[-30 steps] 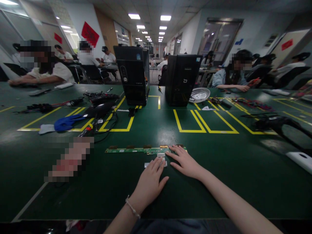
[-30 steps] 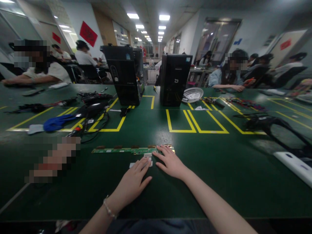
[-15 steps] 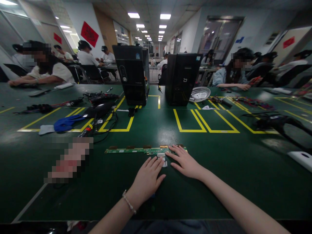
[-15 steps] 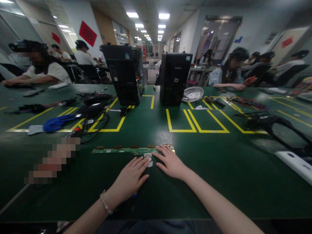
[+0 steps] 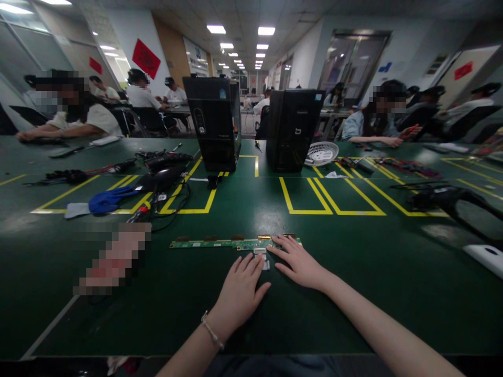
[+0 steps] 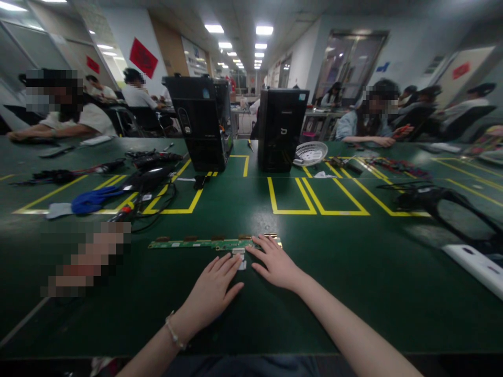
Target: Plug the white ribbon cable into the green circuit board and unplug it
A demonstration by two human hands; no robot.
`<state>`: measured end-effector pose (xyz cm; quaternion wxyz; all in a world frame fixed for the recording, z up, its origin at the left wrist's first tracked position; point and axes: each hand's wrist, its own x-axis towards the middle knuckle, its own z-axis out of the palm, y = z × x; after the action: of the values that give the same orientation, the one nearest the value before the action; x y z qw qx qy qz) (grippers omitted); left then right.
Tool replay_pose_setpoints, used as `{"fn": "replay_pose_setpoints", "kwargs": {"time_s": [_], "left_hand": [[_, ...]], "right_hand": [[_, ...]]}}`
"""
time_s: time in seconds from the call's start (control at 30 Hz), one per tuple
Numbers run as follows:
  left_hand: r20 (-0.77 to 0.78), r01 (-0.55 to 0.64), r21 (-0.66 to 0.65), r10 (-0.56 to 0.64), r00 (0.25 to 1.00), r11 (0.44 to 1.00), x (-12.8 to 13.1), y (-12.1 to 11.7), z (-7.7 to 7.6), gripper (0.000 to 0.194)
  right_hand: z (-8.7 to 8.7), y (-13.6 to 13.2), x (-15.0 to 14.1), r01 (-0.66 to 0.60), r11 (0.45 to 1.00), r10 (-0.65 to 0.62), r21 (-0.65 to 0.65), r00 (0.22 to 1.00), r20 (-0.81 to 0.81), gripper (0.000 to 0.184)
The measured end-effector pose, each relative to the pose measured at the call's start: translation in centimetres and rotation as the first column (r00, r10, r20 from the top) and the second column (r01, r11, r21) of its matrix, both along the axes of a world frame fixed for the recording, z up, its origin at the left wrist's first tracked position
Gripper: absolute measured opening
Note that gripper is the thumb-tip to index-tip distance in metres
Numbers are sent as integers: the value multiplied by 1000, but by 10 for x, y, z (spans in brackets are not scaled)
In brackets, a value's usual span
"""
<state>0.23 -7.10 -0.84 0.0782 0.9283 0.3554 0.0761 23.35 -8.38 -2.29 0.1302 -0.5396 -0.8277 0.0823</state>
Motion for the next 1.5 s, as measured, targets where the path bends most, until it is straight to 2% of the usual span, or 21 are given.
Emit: {"fn": "replay_pose_setpoints", "kwargs": {"time_s": [0.37, 0.57, 0.7, 0.83, 1.0, 1.1, 1.23, 1.37, 1.5], "left_hand": [[-48, -77, -9, 76, 996, 997, 11, -10, 7, 50], [83, -110, 13, 109, 991, 994, 14, -7, 4, 46], [234, -150, 73, 130, 963, 986, -5, -1, 7, 45], [278, -238, 77, 208, 938, 968, -46, 6, 5, 41], [264, -224, 116, 187, 946, 968, -104, 13, -20, 39], [231, -204, 121, 173, 957, 971, -123, 14, -35, 38], [224, -205, 135, 172, 959, 969, -124, 11, -41, 37], [215, -229, 139, 196, 957, 963, -111, 7, -37, 38], [223, -258, 149, 222, 949, 955, -103, 4, -35, 39]], "right_hand": [[4, -3, -4, 17, 1000, -17, 15, 1000, 12, 50], [3, -3, -3, 19, 1000, -19, 13, 1000, 22, 50], [2, -3, -2, 13, 1000, -14, 16, 1000, 17, 50], [5, -3, -3, 20, 1000, -19, -11, 999, 36, 51], [8, -2, -4, -2, 1000, 1, 18, 1000, 30, 51], [12, -1, -6, -51, 998, 51, 29, 999, 15, 50], [19, 1, -10, -125, 992, 125, 13, 992, -2, 48], [22, 3, -12, -195, 981, 194, -19, 981, -9, 55], [21, 4, -13, -198, 979, 198, -57, 980, -5, 60]]}}
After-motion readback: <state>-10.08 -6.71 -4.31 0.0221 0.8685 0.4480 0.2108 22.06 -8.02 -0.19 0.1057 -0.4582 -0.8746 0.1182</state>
